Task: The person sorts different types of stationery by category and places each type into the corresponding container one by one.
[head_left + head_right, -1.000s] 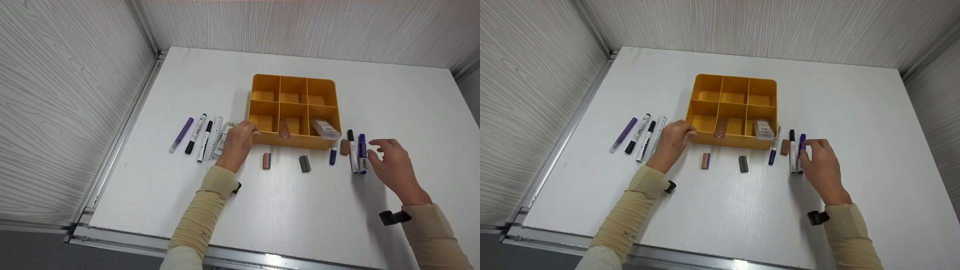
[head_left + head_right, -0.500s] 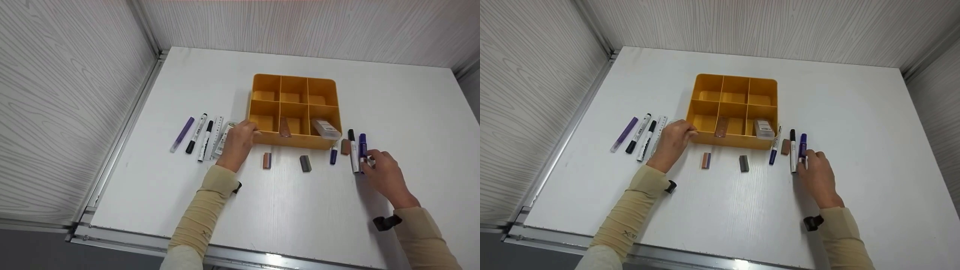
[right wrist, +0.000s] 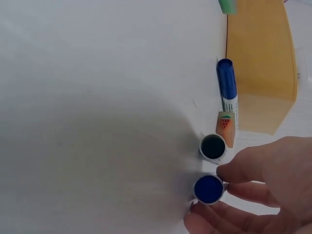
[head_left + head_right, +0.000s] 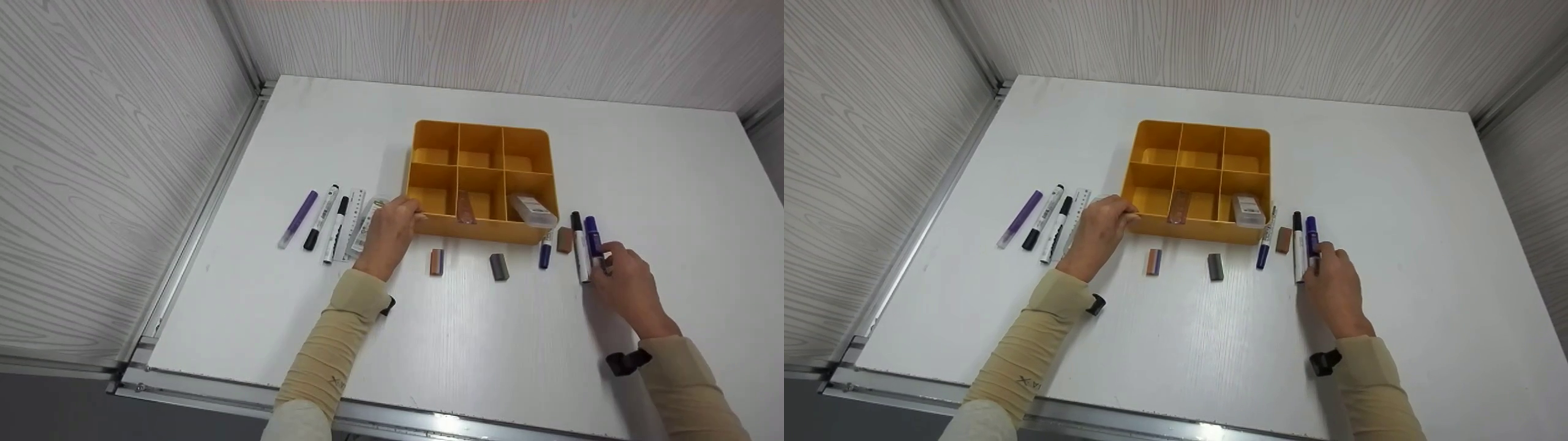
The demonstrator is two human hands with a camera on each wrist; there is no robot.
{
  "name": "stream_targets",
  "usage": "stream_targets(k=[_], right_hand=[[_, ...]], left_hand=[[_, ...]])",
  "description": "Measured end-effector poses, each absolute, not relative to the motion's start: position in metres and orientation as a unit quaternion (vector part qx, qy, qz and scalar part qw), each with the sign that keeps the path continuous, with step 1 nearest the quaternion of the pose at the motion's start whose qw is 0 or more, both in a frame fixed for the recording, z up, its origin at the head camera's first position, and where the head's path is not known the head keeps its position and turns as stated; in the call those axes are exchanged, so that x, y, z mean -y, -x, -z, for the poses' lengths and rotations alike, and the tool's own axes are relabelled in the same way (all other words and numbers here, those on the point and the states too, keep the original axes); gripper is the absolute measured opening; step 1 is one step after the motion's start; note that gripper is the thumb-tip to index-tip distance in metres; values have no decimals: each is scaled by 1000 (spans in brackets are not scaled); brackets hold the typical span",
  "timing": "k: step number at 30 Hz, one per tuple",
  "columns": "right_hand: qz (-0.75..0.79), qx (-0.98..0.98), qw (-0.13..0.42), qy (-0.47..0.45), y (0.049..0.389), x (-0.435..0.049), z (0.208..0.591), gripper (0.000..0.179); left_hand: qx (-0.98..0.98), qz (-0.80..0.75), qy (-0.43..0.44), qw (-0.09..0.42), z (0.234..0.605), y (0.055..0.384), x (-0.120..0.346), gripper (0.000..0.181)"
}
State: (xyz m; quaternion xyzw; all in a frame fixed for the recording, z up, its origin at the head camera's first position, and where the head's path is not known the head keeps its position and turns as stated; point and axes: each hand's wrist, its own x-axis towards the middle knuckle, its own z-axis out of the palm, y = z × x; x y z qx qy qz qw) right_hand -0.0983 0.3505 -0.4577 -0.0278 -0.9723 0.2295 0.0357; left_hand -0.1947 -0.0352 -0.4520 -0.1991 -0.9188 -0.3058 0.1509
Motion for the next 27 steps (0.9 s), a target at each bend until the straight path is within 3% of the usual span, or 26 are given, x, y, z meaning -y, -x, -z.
stream_targets(k=[17, 27], right_hand=[[-245, 967, -8, 62, 100, -353, 455, 46], [-240, 969, 39, 48, 99, -356, 448, 43]], left_hand=[[921, 305, 193, 144, 451, 194, 34, 20], [921, 308, 195, 140, 451, 193, 34, 22]])
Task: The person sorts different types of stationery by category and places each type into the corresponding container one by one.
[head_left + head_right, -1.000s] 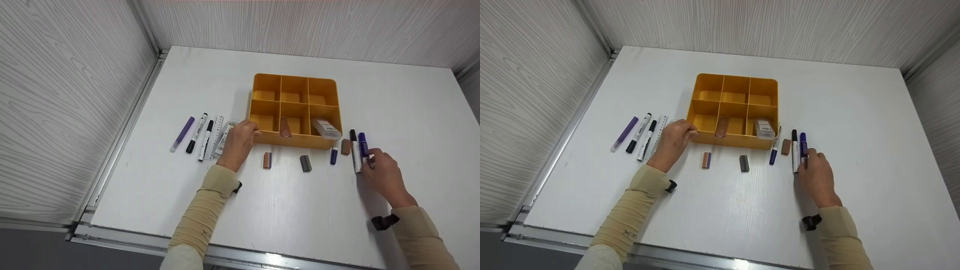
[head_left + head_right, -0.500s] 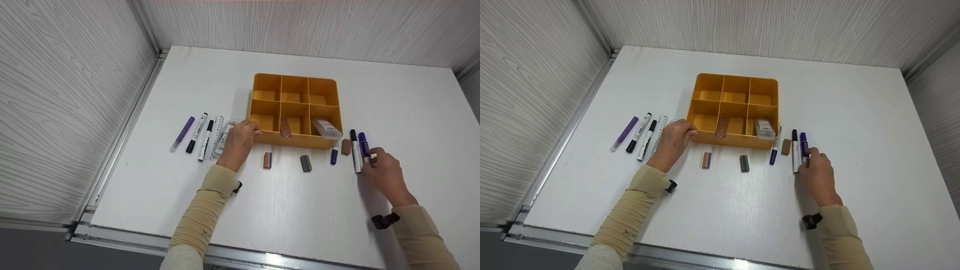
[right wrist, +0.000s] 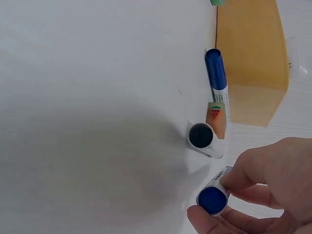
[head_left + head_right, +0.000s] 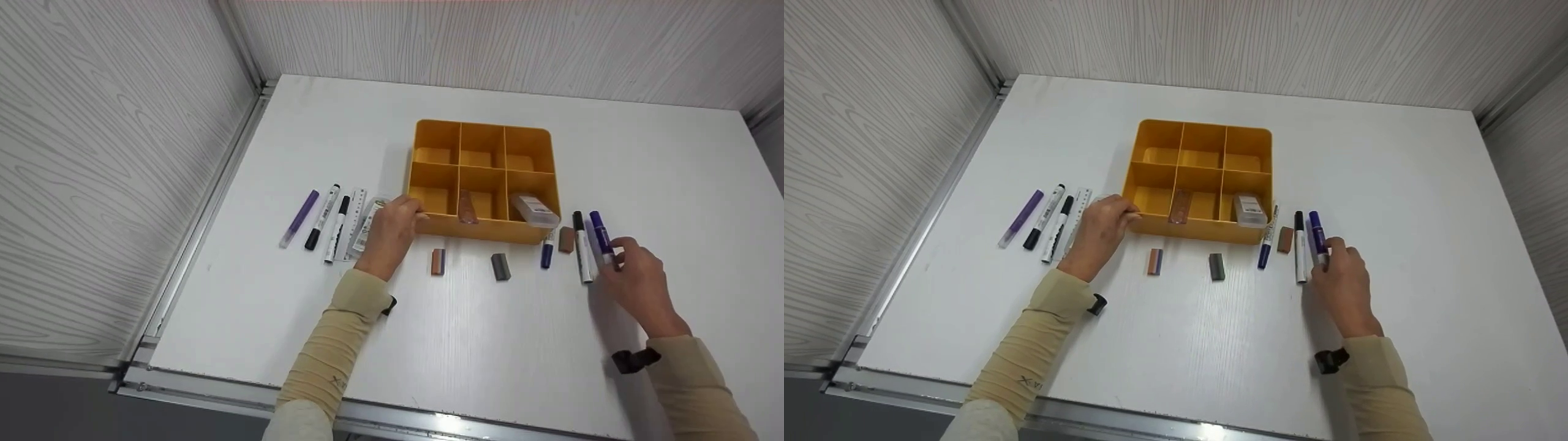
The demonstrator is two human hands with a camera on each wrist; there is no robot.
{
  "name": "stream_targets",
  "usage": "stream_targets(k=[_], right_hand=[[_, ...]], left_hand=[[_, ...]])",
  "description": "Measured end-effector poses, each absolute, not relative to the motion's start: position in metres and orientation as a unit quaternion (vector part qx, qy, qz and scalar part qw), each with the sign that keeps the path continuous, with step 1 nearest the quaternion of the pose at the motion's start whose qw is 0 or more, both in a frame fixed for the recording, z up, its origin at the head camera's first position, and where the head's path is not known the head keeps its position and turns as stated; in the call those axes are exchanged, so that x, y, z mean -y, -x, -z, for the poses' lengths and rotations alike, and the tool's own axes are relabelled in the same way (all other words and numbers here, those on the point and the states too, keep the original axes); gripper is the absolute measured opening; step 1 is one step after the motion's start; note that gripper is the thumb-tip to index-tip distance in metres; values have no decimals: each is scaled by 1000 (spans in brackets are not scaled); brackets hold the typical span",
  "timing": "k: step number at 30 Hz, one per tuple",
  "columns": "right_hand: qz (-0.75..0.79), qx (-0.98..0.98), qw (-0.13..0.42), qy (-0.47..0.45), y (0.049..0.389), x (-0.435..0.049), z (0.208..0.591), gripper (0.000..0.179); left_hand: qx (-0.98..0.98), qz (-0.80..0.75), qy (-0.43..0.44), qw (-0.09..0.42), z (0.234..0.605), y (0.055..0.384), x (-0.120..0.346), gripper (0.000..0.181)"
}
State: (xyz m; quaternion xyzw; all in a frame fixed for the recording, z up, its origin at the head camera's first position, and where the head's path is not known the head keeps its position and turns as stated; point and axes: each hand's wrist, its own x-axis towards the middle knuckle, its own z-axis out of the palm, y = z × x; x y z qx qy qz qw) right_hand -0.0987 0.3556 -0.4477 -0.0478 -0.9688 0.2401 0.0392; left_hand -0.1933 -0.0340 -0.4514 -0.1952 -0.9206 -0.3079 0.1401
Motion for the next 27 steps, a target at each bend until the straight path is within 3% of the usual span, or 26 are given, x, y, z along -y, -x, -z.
stream_targets(k=[8, 27], right_hand=[[-237, 966, 104, 9, 99, -350, 434, 38], [-242, 953, 174, -52, 102, -327, 399, 40]], left_hand=[[921, 310, 193, 139, 451, 193, 34, 23], [916, 316, 195, 151, 453, 193, 35, 22]])
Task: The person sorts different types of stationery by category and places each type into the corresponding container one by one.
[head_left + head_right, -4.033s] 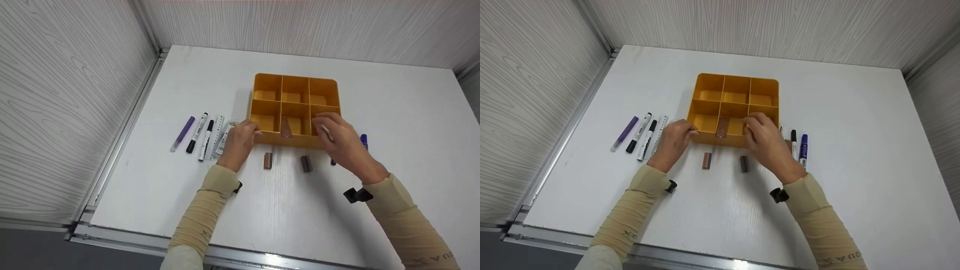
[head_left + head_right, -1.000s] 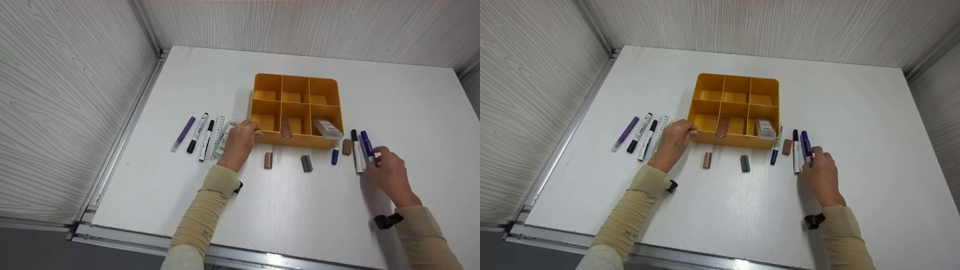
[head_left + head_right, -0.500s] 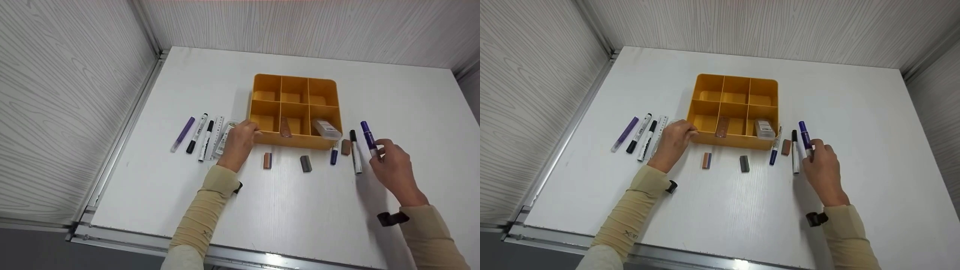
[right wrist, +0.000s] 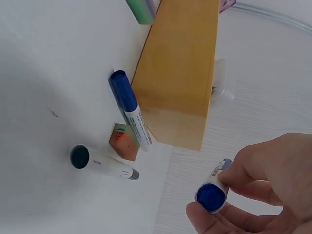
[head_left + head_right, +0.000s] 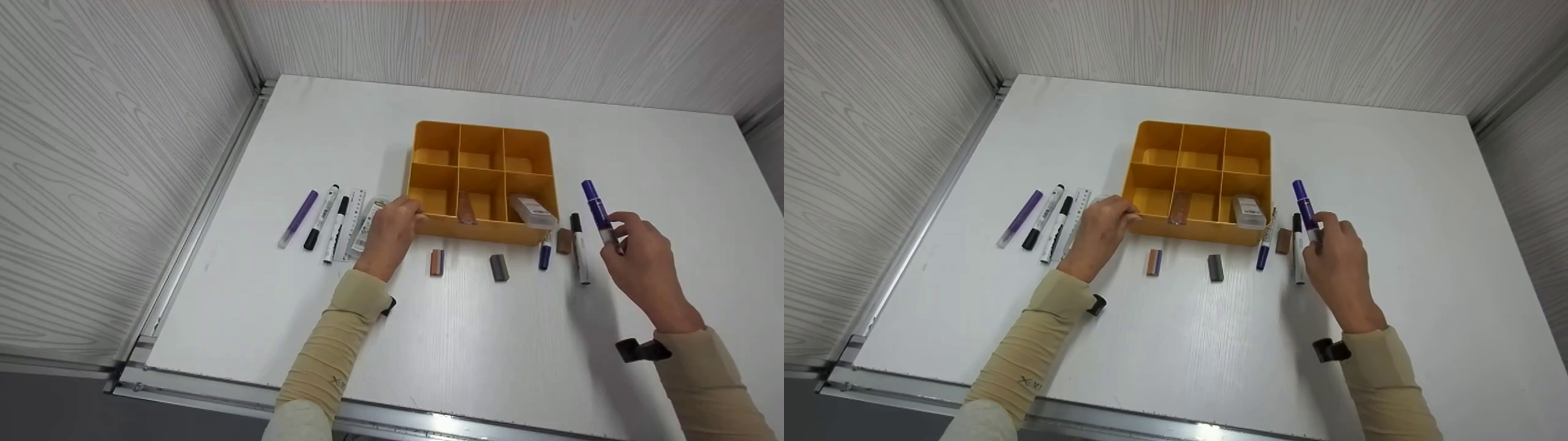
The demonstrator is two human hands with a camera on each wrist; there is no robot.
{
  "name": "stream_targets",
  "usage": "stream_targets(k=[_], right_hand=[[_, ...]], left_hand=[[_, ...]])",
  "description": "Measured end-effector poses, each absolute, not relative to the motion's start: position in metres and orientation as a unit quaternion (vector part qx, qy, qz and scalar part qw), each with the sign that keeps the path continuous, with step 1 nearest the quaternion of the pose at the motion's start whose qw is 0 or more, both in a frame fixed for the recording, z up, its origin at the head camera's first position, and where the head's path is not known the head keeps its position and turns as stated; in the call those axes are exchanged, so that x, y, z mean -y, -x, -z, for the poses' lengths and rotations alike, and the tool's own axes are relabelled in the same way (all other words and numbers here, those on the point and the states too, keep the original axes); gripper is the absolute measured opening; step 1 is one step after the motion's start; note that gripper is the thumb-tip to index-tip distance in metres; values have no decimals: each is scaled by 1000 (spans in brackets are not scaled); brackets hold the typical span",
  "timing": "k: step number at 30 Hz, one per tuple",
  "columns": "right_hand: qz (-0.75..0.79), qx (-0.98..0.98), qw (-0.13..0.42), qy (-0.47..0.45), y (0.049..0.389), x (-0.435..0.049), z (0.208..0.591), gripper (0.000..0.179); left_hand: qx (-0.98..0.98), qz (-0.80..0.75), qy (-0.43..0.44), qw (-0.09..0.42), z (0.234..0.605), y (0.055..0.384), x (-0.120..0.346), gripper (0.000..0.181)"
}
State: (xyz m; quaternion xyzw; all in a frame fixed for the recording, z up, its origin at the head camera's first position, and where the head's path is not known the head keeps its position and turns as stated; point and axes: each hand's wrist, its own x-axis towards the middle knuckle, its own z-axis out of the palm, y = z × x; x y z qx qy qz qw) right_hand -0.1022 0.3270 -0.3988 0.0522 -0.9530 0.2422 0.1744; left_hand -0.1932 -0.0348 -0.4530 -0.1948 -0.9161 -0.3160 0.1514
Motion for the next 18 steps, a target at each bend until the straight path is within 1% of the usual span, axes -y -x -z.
stream_targets(k=[7, 12, 18], right_hand=[[-238, 952, 175, -77, 106, -312, 387, 43], [-240, 950, 176, -96, 109, -300, 379, 41], [-239, 951, 163, -108, 112, -286, 373, 40]], left_hand=[[919, 309, 194, 152, 454, 194, 35, 22], [917, 310, 198, 152, 454, 194, 35, 23], [918, 308, 200, 147, 453, 193, 36, 23]])
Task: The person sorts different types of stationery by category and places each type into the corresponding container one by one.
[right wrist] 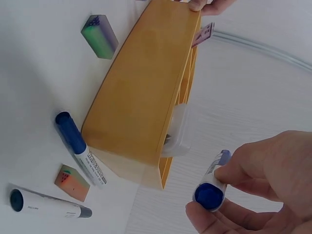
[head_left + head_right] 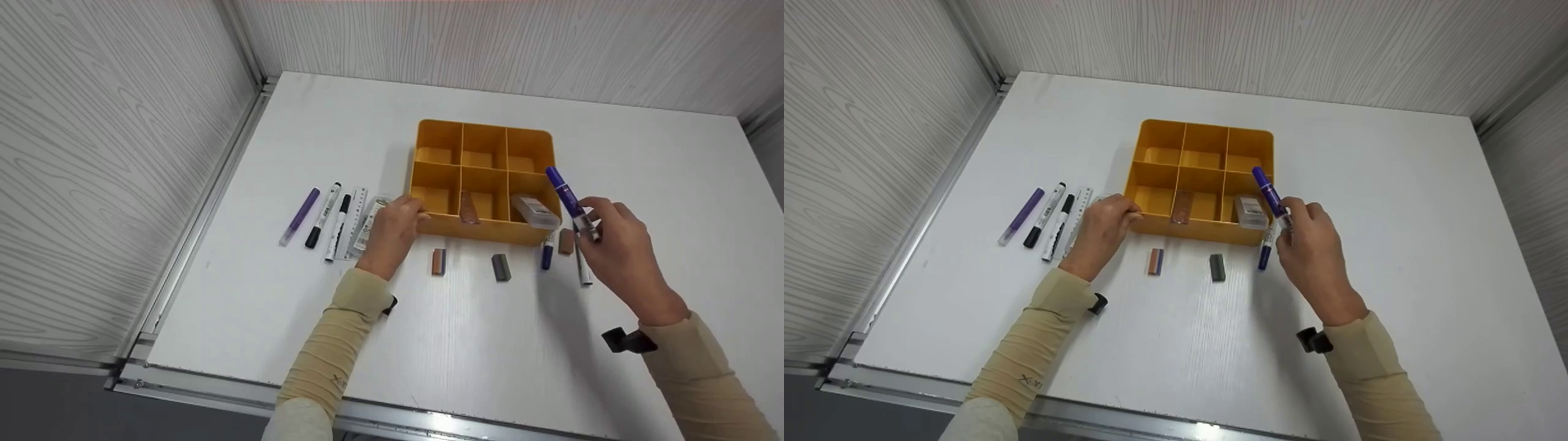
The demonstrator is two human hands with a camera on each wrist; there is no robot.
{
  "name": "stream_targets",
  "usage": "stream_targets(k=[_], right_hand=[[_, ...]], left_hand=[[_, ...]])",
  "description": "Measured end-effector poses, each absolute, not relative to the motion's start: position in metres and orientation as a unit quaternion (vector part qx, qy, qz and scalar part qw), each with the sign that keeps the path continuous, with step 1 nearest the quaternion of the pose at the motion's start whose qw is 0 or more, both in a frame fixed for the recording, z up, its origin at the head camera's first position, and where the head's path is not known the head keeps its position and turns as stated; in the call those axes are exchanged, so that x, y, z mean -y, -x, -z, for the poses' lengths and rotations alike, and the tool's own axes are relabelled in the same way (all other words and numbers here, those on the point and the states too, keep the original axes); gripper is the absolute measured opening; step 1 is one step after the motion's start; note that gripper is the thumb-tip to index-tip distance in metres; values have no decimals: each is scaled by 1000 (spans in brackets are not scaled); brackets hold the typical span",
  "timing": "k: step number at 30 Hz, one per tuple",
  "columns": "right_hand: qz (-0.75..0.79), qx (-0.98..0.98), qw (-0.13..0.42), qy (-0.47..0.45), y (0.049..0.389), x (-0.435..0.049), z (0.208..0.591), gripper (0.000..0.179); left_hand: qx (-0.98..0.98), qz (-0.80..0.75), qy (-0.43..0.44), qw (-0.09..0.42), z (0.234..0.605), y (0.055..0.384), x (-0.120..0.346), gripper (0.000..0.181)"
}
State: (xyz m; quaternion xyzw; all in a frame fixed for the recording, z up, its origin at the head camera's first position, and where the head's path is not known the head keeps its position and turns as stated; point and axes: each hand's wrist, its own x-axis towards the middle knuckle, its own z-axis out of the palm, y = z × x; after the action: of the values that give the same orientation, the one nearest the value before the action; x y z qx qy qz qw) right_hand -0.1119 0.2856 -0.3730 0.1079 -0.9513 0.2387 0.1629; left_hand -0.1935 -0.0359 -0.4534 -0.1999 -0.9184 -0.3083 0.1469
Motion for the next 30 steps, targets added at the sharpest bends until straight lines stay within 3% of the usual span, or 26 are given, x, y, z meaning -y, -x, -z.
stream_targets(k=[30], right_hand=[[-203, 949, 142, -198, 142, -203, 362, 30]], left_hand=[[917, 316, 195, 143, 453, 193, 36, 19]])
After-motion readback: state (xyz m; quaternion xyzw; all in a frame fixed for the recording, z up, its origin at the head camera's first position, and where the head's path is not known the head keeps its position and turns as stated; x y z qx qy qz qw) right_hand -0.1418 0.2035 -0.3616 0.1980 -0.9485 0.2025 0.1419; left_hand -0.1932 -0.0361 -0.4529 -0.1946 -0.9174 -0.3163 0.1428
